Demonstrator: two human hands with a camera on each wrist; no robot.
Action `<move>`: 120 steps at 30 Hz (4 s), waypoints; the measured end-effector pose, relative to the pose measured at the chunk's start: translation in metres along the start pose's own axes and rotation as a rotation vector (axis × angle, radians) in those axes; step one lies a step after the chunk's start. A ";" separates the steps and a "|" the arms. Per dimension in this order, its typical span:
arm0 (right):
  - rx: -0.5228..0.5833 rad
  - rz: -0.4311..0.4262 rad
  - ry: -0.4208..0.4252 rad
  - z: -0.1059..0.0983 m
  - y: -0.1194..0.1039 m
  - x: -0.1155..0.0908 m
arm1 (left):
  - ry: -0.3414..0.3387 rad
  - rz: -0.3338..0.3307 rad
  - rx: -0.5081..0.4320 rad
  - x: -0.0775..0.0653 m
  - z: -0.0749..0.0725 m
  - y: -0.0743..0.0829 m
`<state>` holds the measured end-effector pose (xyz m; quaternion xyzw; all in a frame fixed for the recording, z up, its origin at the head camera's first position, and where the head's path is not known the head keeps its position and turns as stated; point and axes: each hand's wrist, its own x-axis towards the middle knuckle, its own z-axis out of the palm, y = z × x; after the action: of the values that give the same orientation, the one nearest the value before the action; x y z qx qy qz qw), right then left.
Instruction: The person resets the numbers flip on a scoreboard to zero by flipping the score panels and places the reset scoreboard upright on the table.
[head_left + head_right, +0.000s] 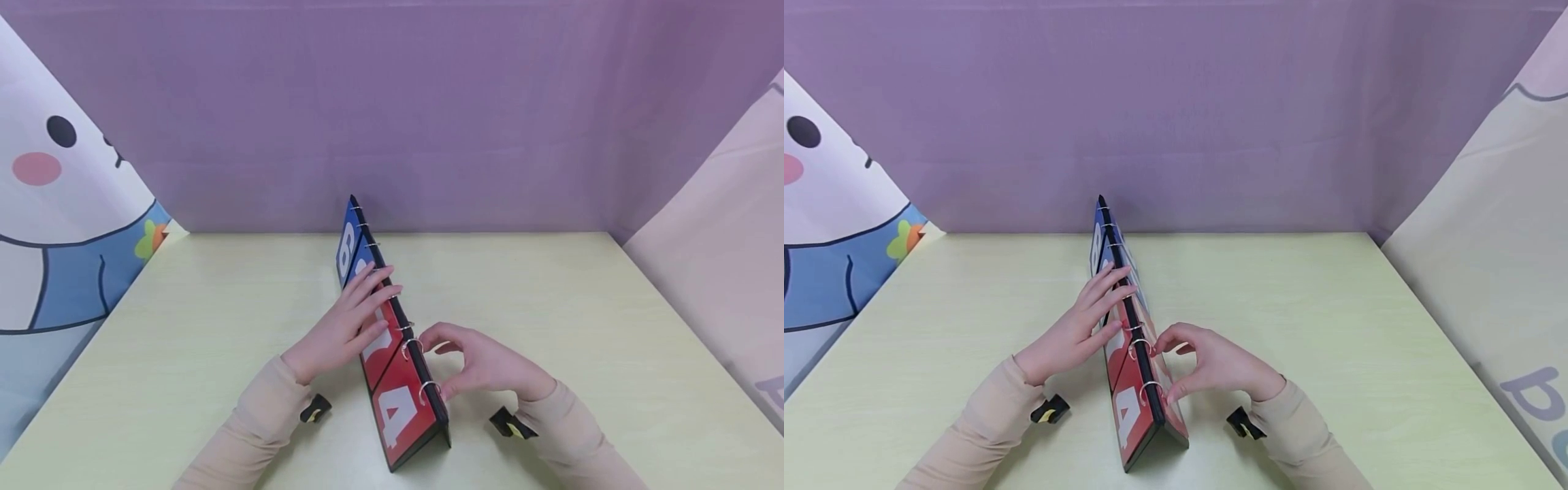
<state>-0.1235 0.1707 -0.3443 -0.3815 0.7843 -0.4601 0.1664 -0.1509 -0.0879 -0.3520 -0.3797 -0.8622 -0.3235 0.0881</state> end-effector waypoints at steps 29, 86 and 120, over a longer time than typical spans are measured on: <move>-0.044 0.171 0.022 -0.003 -0.007 -0.003 | 0.001 0.001 -0.005 -0.001 -0.002 0.004; 0.608 -0.576 0.176 -0.066 -0.047 -0.066 | 0.000 -0.006 -0.015 -0.003 -0.002 0.006; -0.948 -0.712 0.602 0.059 -0.096 -0.023 | 0.067 0.154 -0.004 -0.001 0.002 -0.004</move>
<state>-0.0294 0.1258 -0.2959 -0.5040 0.7400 -0.1785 -0.4082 -0.1532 -0.0893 -0.3564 -0.4342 -0.8263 -0.3300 0.1407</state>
